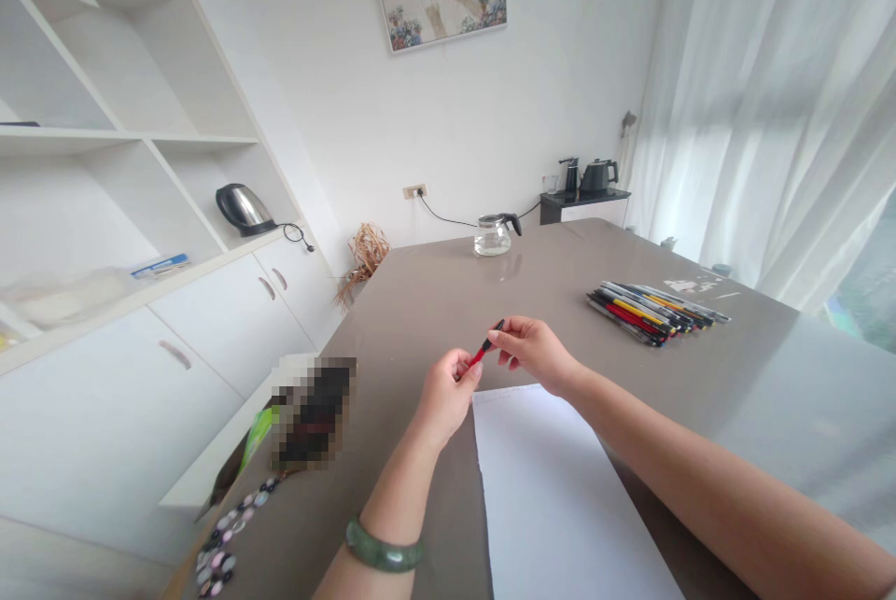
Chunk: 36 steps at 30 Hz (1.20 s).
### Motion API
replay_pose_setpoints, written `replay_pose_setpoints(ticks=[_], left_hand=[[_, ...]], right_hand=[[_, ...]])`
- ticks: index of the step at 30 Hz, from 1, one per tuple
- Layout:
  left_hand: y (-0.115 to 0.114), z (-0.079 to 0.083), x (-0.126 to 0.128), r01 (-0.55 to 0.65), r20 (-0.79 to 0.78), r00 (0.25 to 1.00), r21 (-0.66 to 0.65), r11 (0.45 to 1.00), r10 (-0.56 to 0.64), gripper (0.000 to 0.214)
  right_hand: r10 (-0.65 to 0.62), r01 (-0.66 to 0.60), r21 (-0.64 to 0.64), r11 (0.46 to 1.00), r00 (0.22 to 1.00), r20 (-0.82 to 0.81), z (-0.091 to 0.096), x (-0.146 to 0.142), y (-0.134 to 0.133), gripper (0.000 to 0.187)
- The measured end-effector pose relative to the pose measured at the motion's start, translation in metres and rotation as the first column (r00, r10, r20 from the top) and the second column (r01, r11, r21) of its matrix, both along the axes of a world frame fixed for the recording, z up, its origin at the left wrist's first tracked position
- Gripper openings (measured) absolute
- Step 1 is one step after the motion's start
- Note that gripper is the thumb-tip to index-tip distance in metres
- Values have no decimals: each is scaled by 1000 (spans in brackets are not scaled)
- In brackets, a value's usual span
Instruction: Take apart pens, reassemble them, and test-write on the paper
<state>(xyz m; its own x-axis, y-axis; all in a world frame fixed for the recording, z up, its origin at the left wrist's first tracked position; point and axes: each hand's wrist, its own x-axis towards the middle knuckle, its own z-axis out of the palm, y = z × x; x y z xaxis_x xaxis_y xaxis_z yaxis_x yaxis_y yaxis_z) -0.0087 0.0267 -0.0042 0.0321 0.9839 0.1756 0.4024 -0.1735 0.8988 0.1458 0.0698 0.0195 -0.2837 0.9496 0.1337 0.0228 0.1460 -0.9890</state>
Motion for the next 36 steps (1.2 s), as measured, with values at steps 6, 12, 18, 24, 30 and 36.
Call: replay_pose_setpoints(ticks=[6,12,18,24,30,36], left_hand=[[0,2,0,-1,-60,998,-18,1000,0,41],[2,1,-1,-23,-115,993,-29,999,20,39],[2,1,-1,-40,-137,990,3,999,40,38],[0,4,0,-61,-121,991,3,998,61,40],[3,-1,-2,-53,-71,996,14,999,54,34],[2,0,0,-71,-29,997,5,997,71,30]], right_hand=[[3,-3,-2,1000,1000,14,-1,2,2,20],[5,-6,5,1000,1000,21,-3,2,3,18],[15,-15,7,1000,1000,25,-4,2,4,18],[10,-11,5,1000,999,30,-5,2,5,18],[2,-2,4,1000,999,42,-6,2,6,18],[5,-5,2,1000,999,36,-6,1,5,18]])
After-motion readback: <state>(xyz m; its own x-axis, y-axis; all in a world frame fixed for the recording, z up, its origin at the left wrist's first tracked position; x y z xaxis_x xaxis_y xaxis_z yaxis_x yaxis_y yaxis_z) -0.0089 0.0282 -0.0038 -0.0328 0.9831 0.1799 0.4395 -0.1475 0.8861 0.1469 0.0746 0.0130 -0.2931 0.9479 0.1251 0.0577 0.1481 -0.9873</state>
